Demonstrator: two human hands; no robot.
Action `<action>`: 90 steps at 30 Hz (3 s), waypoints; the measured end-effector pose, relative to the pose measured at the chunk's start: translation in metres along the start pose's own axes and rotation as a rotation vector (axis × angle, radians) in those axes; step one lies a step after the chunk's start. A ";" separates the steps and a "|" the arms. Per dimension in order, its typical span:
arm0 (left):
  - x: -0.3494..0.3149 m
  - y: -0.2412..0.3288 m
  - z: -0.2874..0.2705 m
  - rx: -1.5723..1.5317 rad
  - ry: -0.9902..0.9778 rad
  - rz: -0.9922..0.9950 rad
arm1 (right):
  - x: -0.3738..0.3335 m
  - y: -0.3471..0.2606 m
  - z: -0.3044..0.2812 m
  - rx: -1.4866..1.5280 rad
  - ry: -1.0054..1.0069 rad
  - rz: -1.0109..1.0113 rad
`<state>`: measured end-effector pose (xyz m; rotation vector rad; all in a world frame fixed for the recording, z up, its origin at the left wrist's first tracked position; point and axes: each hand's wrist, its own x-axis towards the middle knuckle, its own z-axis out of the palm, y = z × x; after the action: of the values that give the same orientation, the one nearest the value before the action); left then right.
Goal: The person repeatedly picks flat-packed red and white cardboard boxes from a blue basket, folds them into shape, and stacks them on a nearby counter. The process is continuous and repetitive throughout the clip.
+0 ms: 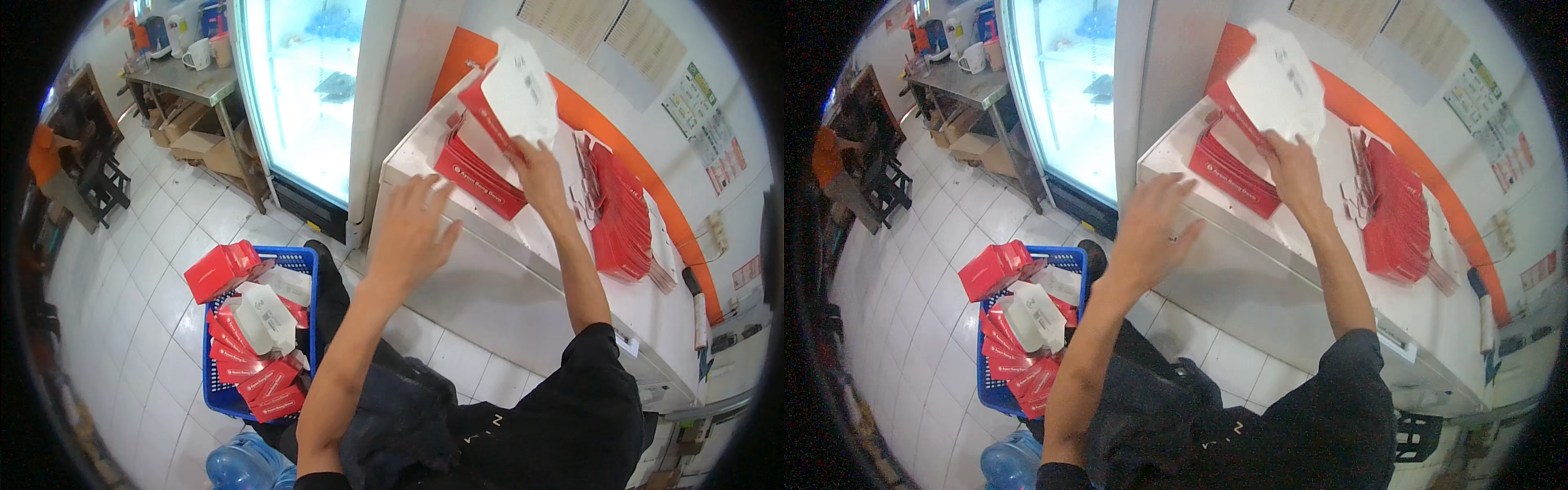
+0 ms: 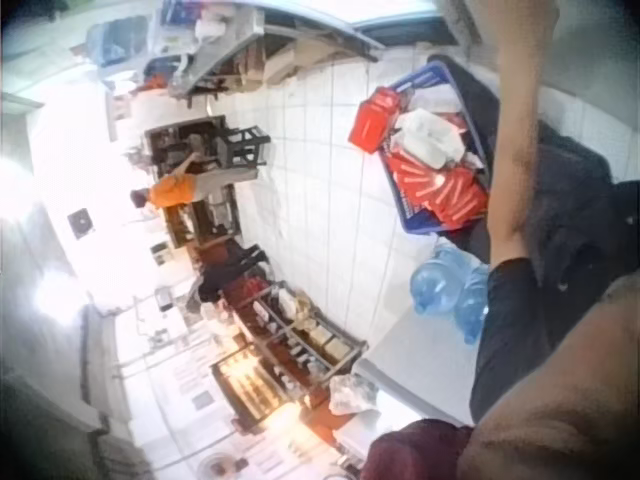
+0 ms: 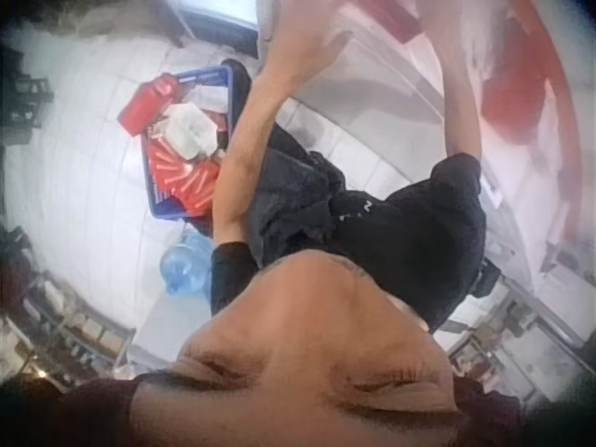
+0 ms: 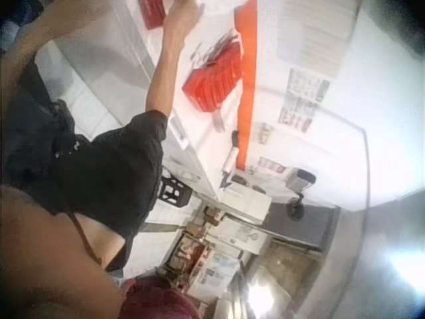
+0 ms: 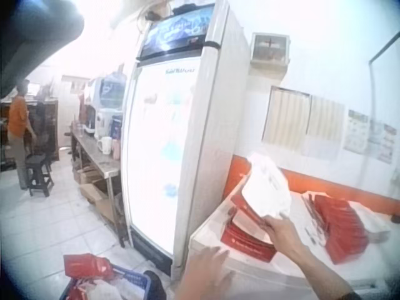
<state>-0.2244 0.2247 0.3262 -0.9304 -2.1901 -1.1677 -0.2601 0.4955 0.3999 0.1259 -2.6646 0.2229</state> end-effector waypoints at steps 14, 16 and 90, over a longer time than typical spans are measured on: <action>0.070 -0.049 0.077 0.290 -0.085 0.164 | 0.002 0.006 -0.029 -0.102 -0.576 0.027; 0.067 -0.051 0.080 0.314 -0.035 0.175 | 0.016 -0.028 -0.041 0.004 -0.605 0.186; -0.388 -0.053 -0.118 -1.144 1.397 -1.096 | -0.169 -0.302 0.307 0.762 -0.176 -0.977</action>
<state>-0.0007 -0.0280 0.0954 0.8976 -0.5694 -2.4627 -0.2069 0.1529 0.0937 1.6553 -2.1939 0.8787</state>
